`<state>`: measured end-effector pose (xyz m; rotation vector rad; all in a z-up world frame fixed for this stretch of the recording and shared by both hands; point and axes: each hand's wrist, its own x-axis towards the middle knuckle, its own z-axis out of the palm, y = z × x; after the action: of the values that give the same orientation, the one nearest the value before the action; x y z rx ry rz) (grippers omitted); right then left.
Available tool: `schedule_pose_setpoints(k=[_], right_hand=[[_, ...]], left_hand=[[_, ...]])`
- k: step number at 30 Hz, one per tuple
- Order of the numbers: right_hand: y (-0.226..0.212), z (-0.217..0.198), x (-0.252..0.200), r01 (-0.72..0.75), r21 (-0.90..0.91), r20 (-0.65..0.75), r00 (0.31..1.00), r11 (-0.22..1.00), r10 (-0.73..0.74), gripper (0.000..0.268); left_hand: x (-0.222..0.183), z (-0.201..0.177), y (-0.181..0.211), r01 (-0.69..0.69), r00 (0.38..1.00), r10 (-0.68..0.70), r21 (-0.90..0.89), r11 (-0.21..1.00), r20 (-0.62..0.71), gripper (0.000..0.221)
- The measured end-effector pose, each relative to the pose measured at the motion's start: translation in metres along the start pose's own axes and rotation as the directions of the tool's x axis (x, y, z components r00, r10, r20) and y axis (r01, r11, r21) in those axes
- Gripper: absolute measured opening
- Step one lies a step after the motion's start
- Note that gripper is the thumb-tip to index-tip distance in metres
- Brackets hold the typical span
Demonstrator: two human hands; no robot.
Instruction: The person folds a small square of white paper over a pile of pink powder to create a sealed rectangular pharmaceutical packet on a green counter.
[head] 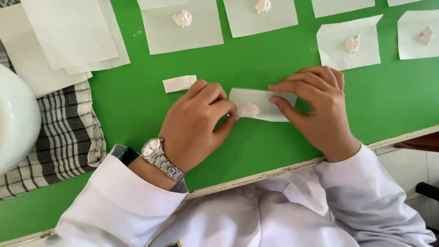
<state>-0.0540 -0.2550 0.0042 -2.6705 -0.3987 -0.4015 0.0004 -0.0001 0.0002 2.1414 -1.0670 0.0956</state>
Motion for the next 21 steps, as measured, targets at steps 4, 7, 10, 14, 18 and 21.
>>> schedule_pose_setpoints(k=[4,7,10,14,18,21], right_hand=[[0.0,-0.008,0.002,-0.042,0.061,0.027,0.999,0.997,0.041,0.032],[0.001,-0.019,-0.001,-0.111,0.227,0.026,0.994,0.967,0.108,0.031],[0.004,-0.029,-0.006,-0.141,0.231,0.082,0.989,0.963,0.125,0.029],[0.014,-0.036,-0.022,-0.078,0.17,0.138,0.989,0.982,0.054,0.036],[0.019,-0.033,-0.031,-0.053,0.075,0.129,0.991,0.996,0.043,0.029],[0.017,-0.027,-0.03,-0.067,0.078,0.074,0.995,0.995,0.061,0.012]], left_hand=[[0.001,0.0,-0.001,0.02,1.0,-0.019,-0.043,0.999,0.018,0.006],[0.0,0.001,-0.003,0.03,0.999,-0.03,-0.064,0.997,0.015,0.004],[0.001,0.0,-0.003,0.033,0.999,-0.032,-0.054,0.998,0.019,0.006],[0.002,-0.001,-0.003,0.062,0.998,-0.062,-0.106,0.992,0.007,0.006],[0.002,0.003,-0.009,0.076,0.997,-0.075,-0.113,0.991,0.014,0.004],[0.002,0.004,-0.011,0.089,0.996,-0.089,-0.119,0.989,0.013,0.002]])
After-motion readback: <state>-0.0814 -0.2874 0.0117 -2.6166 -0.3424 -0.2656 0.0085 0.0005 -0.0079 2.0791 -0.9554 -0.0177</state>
